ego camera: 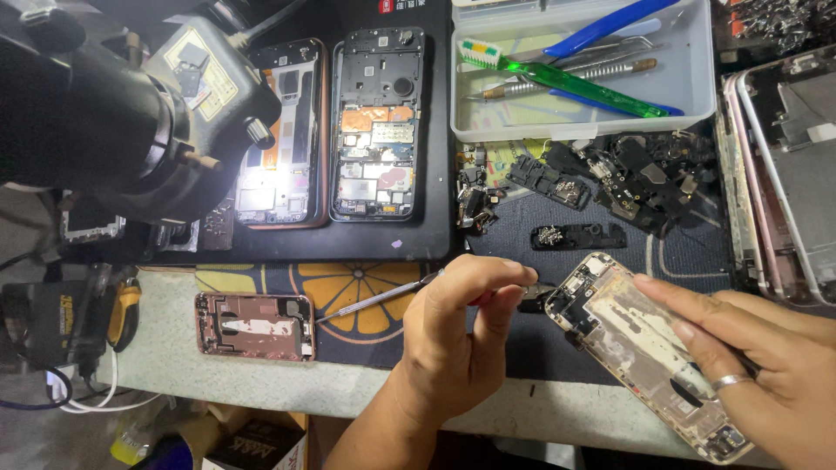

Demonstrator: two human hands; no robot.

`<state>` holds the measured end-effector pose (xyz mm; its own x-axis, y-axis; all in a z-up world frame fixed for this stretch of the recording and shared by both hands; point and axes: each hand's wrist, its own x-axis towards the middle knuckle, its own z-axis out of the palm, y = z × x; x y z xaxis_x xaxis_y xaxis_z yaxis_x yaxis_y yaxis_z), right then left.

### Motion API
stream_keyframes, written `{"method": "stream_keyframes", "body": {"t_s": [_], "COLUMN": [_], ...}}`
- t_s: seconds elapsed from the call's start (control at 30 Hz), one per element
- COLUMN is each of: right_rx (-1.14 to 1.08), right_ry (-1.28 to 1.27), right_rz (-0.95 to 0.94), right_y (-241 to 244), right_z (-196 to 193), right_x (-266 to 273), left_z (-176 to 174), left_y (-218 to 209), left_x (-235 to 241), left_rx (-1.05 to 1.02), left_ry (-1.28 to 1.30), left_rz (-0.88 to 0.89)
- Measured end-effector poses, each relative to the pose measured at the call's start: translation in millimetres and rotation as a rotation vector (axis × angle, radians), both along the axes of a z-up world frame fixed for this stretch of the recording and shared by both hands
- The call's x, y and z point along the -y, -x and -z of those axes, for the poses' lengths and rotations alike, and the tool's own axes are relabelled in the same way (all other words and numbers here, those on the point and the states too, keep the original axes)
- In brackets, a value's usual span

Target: The person uses a screwdriver to remove screws from a disassembled smartphone chassis, then uses tweezers to lift and reposition small internal components. The person continues to adjust parts within the phone frame while other disassembled phones and tools remain on the workbench.

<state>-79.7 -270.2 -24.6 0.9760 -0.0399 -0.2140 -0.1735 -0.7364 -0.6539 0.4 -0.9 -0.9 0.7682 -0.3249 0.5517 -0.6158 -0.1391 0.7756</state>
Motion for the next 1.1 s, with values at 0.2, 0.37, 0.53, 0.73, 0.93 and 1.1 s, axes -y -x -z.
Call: {"method": "stream_keyframes", "body": {"t_s": [0.2,0.37,0.53,0.73,0.93,1.1], "right_rx": [-0.113,-0.141,-0.084,0.067,0.044,0.048], "right_ry": [0.071,0.077,0.040,-0.065,0.004,-0.003], "right_rz": [0.010,0.036,0.022,-0.031,-0.033,-0.038], "right_y": [-1,0,-1,1,4,3], "right_z": [1,0,1,3,5,7], "right_x": [1,0,0,1,2,2], "left_z": [-5,-15,-23,-24,-34,-50], "left_y": [-2,-7,-9,-9,-13,-15], "left_x": [-1,-3,-7,-8,-11,-14], "left_rx": [-0.027,-0.012,-0.029,-0.045,-0.037,0.083], "left_ry": [0.003,-0.032,-0.023,-0.071,-0.171,-0.294], "left_rz": [0.038,0.115,0.153,0.078,0.109,0.210]}}
